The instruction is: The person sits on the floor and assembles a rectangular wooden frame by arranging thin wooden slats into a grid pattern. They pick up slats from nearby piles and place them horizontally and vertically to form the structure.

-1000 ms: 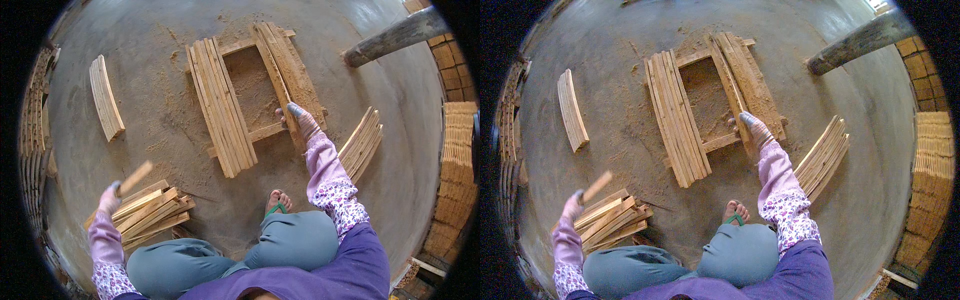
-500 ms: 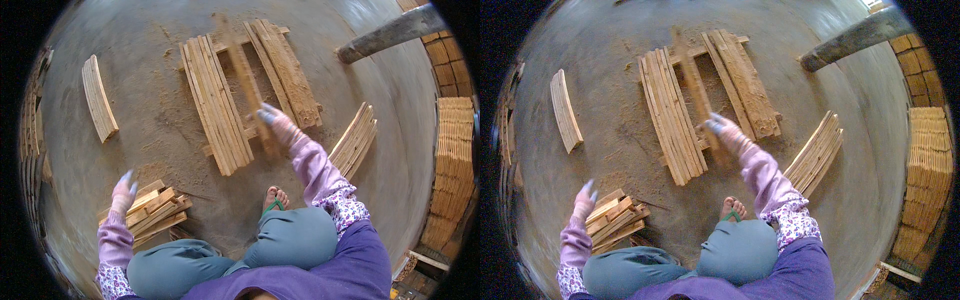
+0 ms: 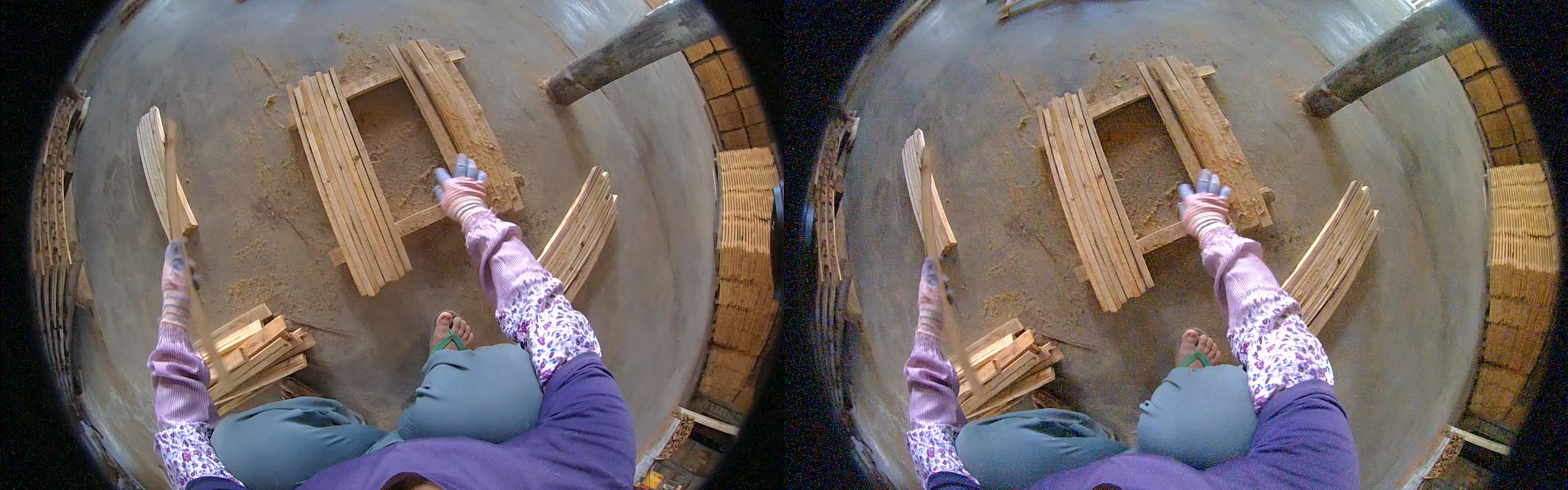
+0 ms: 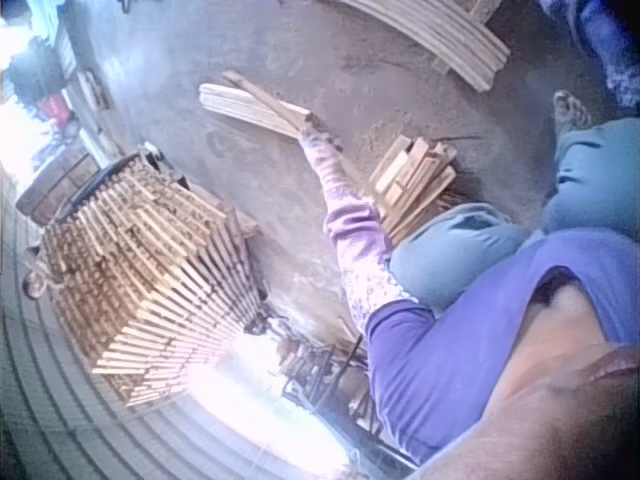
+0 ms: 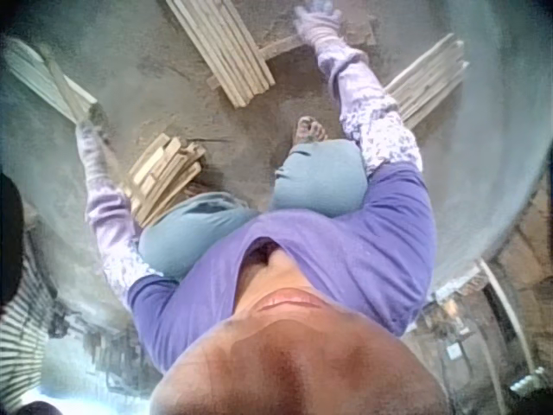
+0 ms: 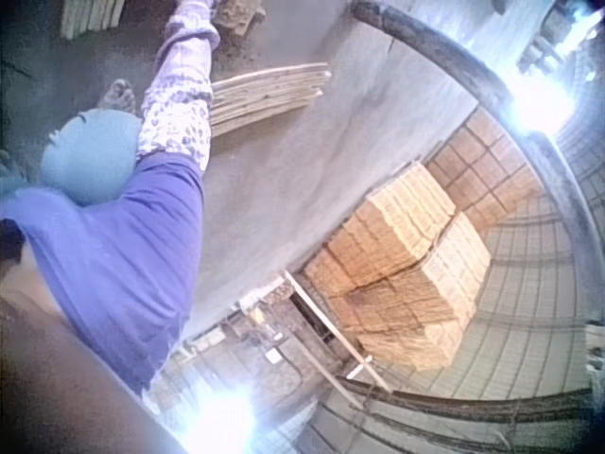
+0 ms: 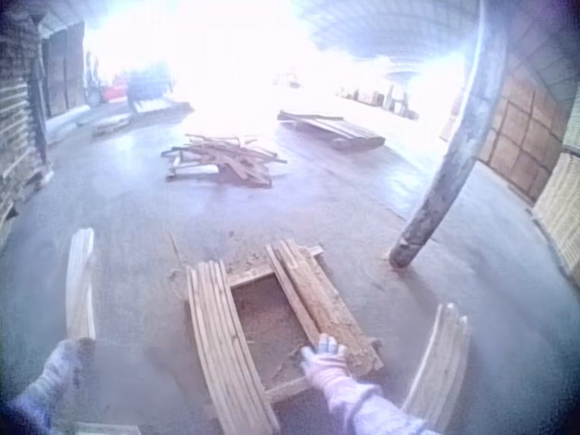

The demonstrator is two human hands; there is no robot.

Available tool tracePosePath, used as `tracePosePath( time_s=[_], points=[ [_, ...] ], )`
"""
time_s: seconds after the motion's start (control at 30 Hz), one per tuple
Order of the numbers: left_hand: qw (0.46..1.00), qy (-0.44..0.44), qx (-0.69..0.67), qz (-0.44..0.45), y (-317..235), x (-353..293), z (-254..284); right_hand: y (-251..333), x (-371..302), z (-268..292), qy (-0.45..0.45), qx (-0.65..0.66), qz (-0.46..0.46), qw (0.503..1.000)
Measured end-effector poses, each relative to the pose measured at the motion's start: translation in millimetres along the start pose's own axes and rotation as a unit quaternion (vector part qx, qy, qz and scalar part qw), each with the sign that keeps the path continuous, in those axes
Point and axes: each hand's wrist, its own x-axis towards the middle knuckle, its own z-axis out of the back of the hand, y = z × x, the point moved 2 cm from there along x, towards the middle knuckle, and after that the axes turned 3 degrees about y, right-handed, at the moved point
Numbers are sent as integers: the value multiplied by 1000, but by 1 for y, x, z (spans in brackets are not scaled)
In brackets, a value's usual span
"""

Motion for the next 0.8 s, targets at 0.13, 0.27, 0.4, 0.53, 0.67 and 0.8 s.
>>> tracePosePath(
  time_s=[0.13,0.27,0.4,0.53,0.67,0.8],
  points=[
    [922,-28,373,-97,81,2,101,-7,39,-14,-29,-30,18,999],
    [849,99,518,40,127,-47,92,-56,22,-5,-172,93,55,979],
    [771,165,589,176,165,-112,146,-24,-51,6,-262,305,147,904],
    [740,201,601,227,182,-112,130,-90,-99,-51,-349,232,-52,907],
    [716,239,617,224,139,-70,71,-205,-125,-106,-313,118,-258,906],
    [748,212,611,148,97,-40,70,-213,-118,-133,-157,153,-378,899]
  ],
)
